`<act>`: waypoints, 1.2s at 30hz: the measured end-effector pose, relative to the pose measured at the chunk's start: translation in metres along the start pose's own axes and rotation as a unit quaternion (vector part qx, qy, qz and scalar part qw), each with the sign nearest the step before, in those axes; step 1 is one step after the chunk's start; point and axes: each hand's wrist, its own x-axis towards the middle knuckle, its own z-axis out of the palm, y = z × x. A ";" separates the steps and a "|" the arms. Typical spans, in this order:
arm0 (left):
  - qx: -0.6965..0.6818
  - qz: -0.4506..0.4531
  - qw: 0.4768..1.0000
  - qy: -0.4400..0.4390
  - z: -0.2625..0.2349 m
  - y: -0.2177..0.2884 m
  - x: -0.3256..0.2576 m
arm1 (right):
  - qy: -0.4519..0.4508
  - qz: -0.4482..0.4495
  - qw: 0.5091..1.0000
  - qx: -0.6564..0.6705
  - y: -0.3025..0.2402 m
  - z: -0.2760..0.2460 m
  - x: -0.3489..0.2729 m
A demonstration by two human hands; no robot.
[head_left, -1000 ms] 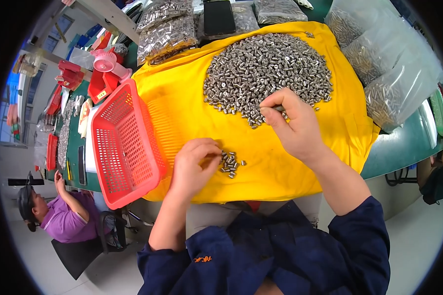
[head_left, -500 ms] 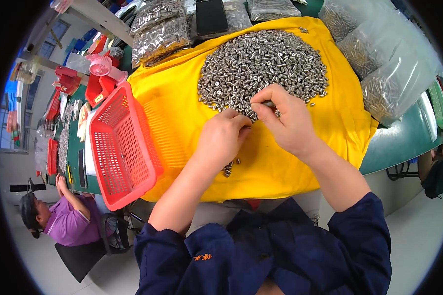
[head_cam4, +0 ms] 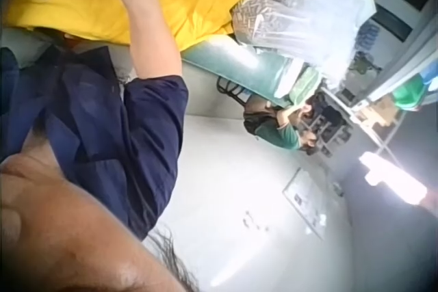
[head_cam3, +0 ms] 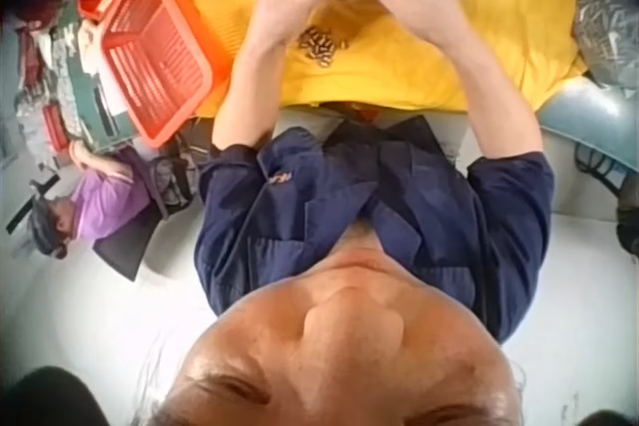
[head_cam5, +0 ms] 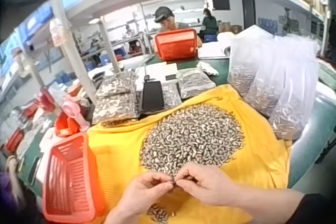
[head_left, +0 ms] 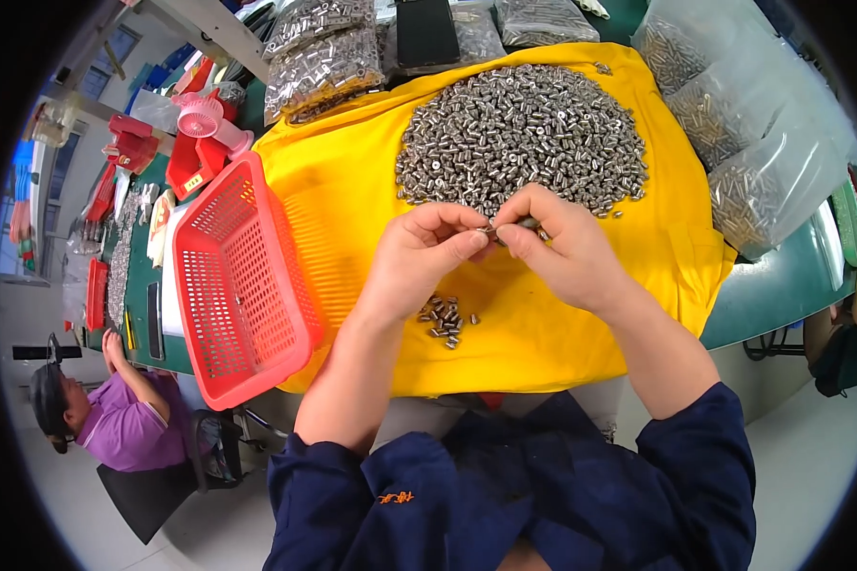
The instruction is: The recorder is manually inspecting and sorting small silver-colored metal components on a yellow fabric mat at a factory workbench.
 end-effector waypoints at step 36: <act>0.037 0.051 0.997 0.034 0.003 0.002 -0.002 | 0.035 -0.056 0.990 -0.122 0.000 0.006 -0.002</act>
